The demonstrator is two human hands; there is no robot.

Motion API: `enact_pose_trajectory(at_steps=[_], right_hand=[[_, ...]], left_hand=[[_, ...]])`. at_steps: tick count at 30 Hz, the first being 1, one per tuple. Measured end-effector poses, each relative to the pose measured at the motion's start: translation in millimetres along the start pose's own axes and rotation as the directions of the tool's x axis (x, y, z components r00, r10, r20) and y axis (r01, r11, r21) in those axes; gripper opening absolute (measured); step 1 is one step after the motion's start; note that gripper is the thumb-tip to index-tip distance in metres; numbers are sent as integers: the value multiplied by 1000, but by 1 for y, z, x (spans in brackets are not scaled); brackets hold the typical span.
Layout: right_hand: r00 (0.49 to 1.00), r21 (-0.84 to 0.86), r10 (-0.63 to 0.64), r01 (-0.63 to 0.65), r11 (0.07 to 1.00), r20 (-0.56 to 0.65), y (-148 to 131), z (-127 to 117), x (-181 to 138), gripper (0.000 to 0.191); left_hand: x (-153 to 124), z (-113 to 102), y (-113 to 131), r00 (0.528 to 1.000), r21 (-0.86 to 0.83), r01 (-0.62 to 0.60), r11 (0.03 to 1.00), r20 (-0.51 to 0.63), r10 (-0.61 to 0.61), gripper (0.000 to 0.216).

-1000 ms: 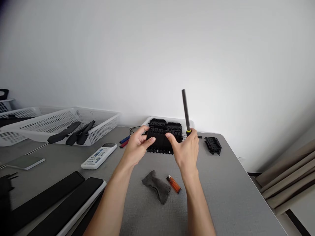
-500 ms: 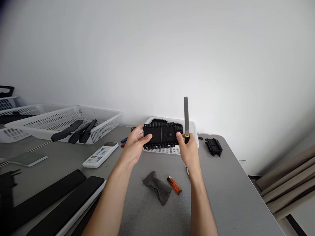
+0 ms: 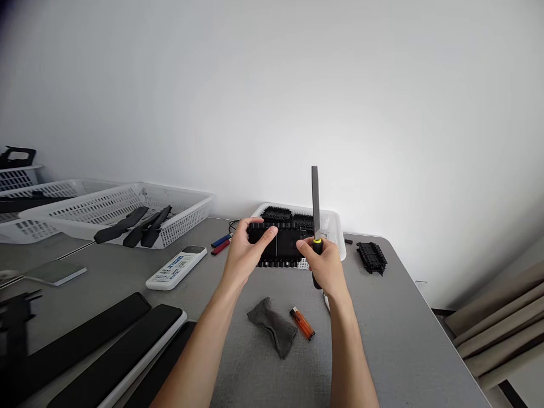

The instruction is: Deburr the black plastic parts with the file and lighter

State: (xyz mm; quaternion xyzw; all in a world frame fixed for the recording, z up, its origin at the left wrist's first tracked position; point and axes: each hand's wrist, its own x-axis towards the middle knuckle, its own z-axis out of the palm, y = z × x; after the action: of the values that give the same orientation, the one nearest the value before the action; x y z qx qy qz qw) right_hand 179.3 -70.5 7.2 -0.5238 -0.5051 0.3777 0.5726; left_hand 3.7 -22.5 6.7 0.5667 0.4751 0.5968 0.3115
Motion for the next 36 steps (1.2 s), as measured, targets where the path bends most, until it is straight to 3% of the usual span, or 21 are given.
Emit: enact_pose_trajectory(at_steps=[4, 9, 14, 17, 20, 25, 27, 32, 36], right_hand=[[998, 18, 1, 0, 1000, -61, -2, 0, 1, 45], [988, 44, 21, -15, 999, -151, -4, -7, 3, 46], [990, 38, 8, -3, 999, -140, 0, -12, 4, 44], [994, -8, -1, 0, 1000, -105, 1, -14, 3, 43], [999, -96, -23, 20, 995, -25, 0, -14, 2, 42], [995, -221, -101, 94, 971, -19, -5, -9, -2, 40], [992, -251, -117, 103, 963, -44, -5, -9, -3, 40], [975, -301, -155, 102, 948, -157, -3, -12, -1, 46], [985, -215, -134, 108, 971, -112, -1, -12, -1, 54]], left_hand=[[3, -4, -1, 998, -174, -31, 984, 55, 41, 47], [6, -13, 3, 973, -333, 113, 936, 230, -35, 57], [5, -15, 7, 969, -284, 112, 952, 243, -42, 54], [2, -17, 9, 964, -121, 1, 993, 265, 32, 45], [-1, -17, 10, 920, 52, -112, 992, 383, 83, 37], [-2, -12, 1, 890, 9, -110, 994, 446, 94, 25], [0, -10, -4, 899, 25, -100, 995, 431, 80, 23], [5, -5, -13, 971, 80, -38, 996, 240, 18, 35], [7, 1, -15, 980, -41, -40, 998, 191, 47, 30]])
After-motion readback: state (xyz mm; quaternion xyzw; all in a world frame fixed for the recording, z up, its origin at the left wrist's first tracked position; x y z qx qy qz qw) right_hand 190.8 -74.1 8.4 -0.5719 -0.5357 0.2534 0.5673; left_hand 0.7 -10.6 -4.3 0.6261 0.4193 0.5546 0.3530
